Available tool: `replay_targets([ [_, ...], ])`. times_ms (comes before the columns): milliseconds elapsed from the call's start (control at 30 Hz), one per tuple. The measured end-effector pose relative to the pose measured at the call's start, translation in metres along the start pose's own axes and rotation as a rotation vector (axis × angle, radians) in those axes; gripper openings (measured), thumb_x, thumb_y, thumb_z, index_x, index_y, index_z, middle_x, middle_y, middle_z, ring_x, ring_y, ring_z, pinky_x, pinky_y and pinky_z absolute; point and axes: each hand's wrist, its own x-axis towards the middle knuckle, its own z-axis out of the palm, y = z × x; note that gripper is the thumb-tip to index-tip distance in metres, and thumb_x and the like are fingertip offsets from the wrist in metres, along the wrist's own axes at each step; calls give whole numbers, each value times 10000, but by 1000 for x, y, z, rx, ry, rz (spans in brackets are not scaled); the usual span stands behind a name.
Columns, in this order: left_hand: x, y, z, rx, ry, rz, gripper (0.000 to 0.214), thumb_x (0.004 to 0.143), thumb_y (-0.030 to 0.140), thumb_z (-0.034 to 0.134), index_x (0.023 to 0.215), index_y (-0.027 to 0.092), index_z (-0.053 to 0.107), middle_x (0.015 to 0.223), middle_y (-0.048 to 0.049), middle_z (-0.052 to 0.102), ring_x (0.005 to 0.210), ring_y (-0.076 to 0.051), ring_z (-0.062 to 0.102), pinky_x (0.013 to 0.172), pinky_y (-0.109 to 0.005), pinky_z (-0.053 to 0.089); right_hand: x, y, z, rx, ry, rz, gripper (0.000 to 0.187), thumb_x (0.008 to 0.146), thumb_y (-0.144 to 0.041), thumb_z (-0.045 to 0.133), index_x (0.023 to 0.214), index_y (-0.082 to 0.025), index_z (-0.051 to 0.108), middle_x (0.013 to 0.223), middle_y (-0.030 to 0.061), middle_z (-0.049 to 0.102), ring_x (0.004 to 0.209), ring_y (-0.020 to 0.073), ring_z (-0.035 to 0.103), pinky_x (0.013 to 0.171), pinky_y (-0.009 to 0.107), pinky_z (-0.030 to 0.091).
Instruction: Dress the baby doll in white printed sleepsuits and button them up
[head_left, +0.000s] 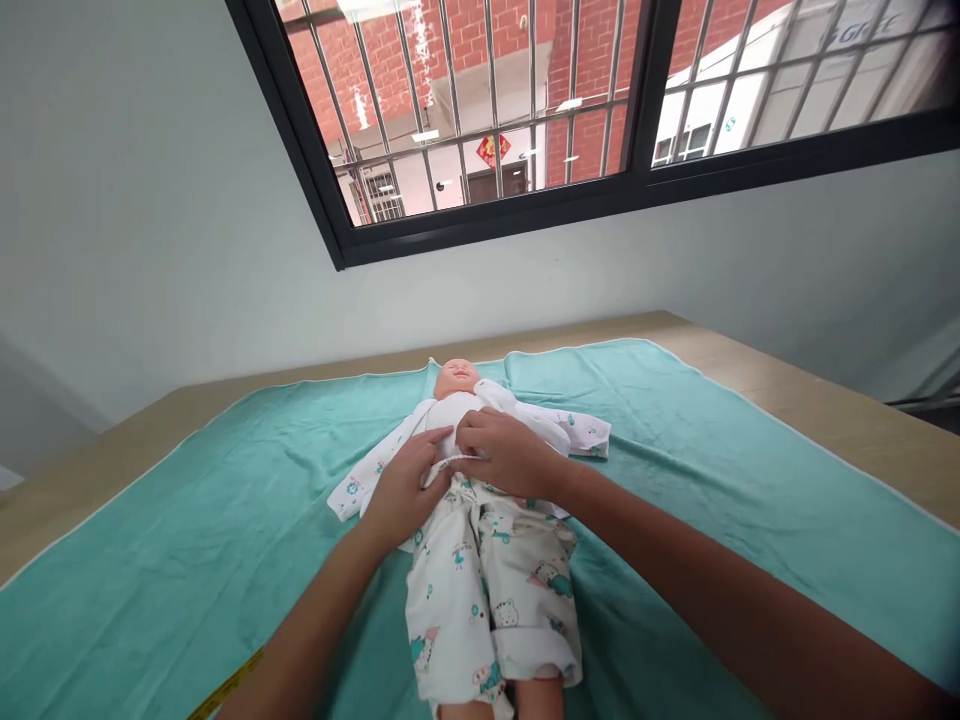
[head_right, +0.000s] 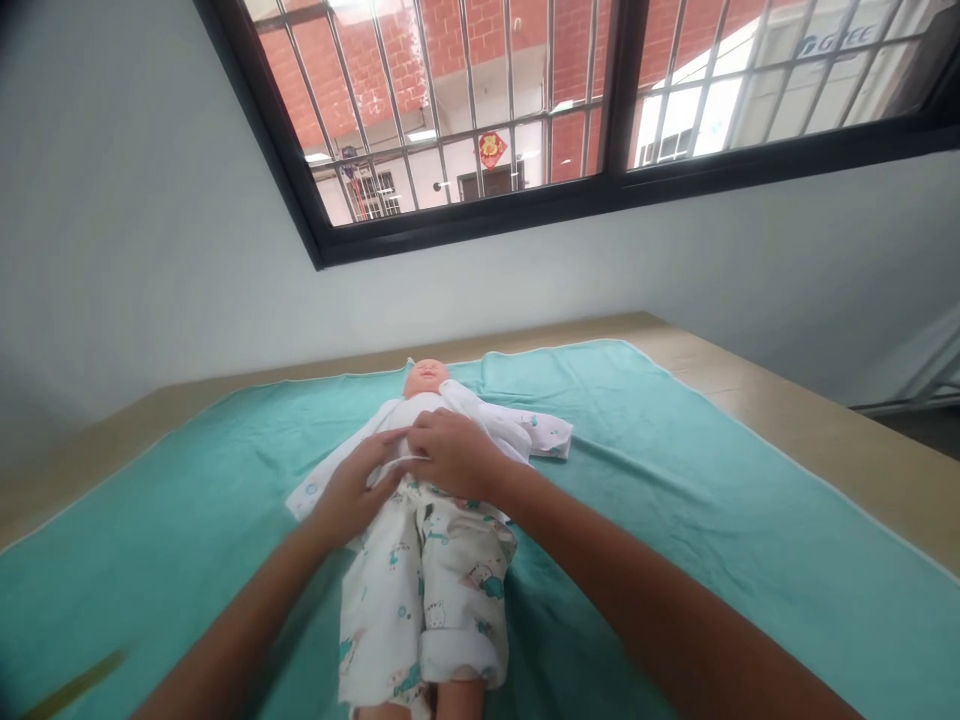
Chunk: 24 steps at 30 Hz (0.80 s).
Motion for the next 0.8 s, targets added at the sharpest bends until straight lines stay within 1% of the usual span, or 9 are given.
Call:
replay_targets([
  [67,8,-5,-4,57,-60,-12,185,914,312,503,1027,215,614,1256,-75,629,1167,-215,561,994,-374,433,-1,4,-2,-121,9,-58,202,905,-348,577,805,-172,584,988,64,606,901,186,512,779,308,382],
  [133,15,-9,-6,104,-76,-20,211,922,334,496,1055,228,621,1146,-59,679,1056,-207,610,906,-338,461,-1,7,-3,-219,0,-49,193,936,-340,535,870,-169,594,1020,85,609,928,203,522,775,313,382],
  [200,22,-12,-5,128,-72,-42,192,925,340,492,1006,235,631,1006,-32,708,921,-189,635,802,-298,462,0,10,-3,-294,-26,-9,203,957,-328,496,869,-166,581,941,82,614,860,198,535,711,300,369],
  [267,30,-16,0,148,-45,-97,186,912,354,506,845,225,621,804,0,686,747,-166,609,686,-268,425,3,15,-1,-329,-45,50,216,965,-320,477,832,-169,555,841,66,603,763,181,526,646,293,338],
  [367,42,-20,13,109,33,-204,259,873,368,545,672,206,519,604,43,543,592,-131,485,598,-247,347,6,28,6,-245,19,206,171,947,-273,483,806,-181,511,783,38,580,695,161,492,605,283,307],
  [500,51,-20,19,-156,102,-391,204,797,360,611,703,198,530,607,62,465,604,-114,424,602,-229,336,6,48,14,38,115,388,77,843,-217,520,786,-198,473,728,-18,536,654,136,450,578,256,309],
  [600,48,-19,5,-338,-45,-448,204,771,385,624,777,182,616,667,45,498,662,-127,445,626,-235,344,3,58,7,161,34,407,61,756,-214,556,762,-196,499,730,-23,531,669,134,466,595,252,346],
  [700,42,-19,-13,-445,-263,-444,252,796,426,593,776,176,622,683,36,506,664,-130,436,613,-240,330,-2,61,-9,258,-134,363,64,716,-226,584,749,-185,548,895,18,562,760,147,519,667,264,414],
  [800,39,-23,-19,-450,-290,-407,242,790,417,610,737,185,563,743,24,525,668,-129,435,610,-244,335,-6,61,-21,305,-221,314,83,688,-229,632,740,-183,588,1205,76,519,1029,209,546,852,310,443],
])
